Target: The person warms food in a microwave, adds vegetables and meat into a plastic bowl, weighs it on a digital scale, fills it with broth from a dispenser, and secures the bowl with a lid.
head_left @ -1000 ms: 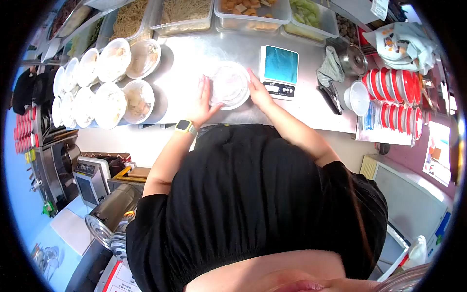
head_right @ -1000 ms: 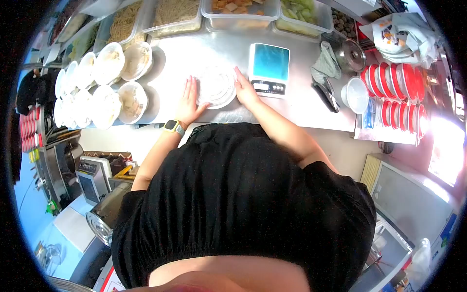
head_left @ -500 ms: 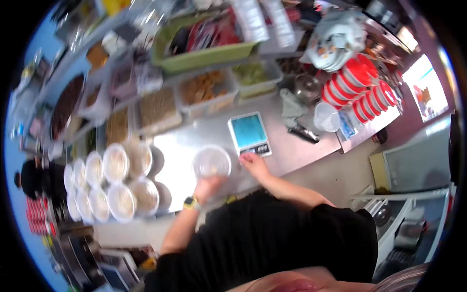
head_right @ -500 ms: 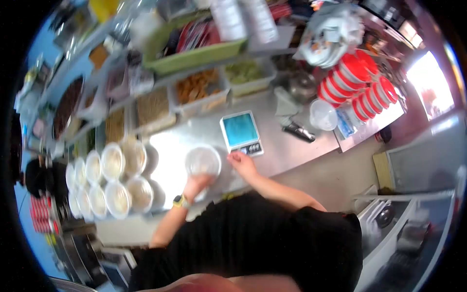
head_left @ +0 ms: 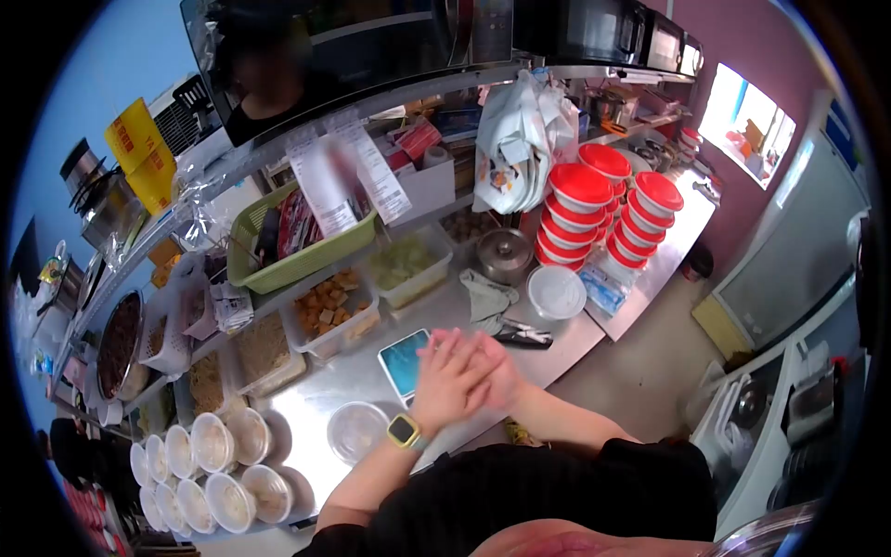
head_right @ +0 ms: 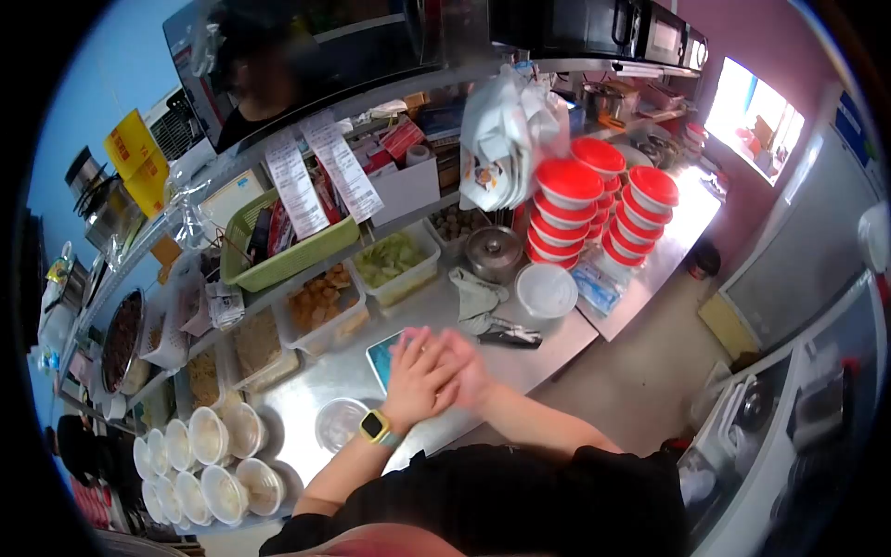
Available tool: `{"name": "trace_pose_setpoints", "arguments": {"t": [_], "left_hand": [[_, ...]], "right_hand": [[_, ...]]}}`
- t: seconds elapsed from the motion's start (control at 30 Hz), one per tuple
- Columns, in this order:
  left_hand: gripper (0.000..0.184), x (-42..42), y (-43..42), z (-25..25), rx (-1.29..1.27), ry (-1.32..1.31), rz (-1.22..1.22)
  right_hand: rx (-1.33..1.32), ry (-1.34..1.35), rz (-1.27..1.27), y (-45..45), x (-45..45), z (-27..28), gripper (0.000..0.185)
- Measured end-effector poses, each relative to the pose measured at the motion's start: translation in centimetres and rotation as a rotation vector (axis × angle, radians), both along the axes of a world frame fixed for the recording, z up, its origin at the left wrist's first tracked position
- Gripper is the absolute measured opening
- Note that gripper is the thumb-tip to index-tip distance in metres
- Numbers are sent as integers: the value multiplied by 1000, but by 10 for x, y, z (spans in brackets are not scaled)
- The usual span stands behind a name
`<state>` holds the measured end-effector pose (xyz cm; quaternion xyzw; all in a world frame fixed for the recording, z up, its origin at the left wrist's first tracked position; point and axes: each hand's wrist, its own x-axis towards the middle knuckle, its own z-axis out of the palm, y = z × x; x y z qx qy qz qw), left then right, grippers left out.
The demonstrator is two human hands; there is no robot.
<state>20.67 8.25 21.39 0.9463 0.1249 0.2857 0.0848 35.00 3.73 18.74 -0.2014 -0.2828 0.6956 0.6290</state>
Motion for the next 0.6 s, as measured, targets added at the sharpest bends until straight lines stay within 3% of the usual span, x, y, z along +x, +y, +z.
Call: {"name": "trace_pose_setpoints", "arguments": {"t": [0.07, 0.13, 0.17, 0.23, 0.27, 0.3, 0.33, 0.37, 0.4, 0.43, 0.5, 0.57, 0.6], "left_hand": [[66, 42, 8, -24, -89, -24, 334], [70, 71, 26, -29, -154, -38, 665], [70, 86, 30, -17, -158, -45, 685], [66, 110, 36, 29, -1395, -732, -54], [66, 111, 30, 46, -1935, -1067, -536], [66, 109, 15, 61, -1937, -1082, -509], [63, 107, 2, 79, -1621, -1041, -527], [61, 108, 1, 90, -1292, -991, -539], [58, 99, 11, 92, -1167, -926, -989], [58, 90, 9, 94, -1043, -889, -752], [61, 93, 2, 89, -758, -814, -348], [67, 122, -24, 99, -918, -846, 136], [75, 136, -18, 100, -689, -859, -29]], "right_hand": [[17, -24, 73, 8, 31, 28, 68], [396, -507, 17, 22, 70, 61, 62], [527, -663, -9, 31, 86, 80, 60], [1361, -1731, -140, 51, 102, 113, 56], [1247, -1893, -173, 72, 123, 124, 56], [1047, -1861, -239, 96, 146, 136, 55], [854, -1803, -307, 119, 169, 148, 55], [668, -2104, -651, 170, 191, 141, 52], [894, -1515, -847, 213, 218, 153, 51], [1009, -1318, -1026, 223, 219, 196, 51], [1123, -1314, -1424, 269, 224, 261, 56], [1039, -1376, -1700, 301, 210, 299, 65], [953, -1369, -1682, 304, 195, 313, 51]]}}
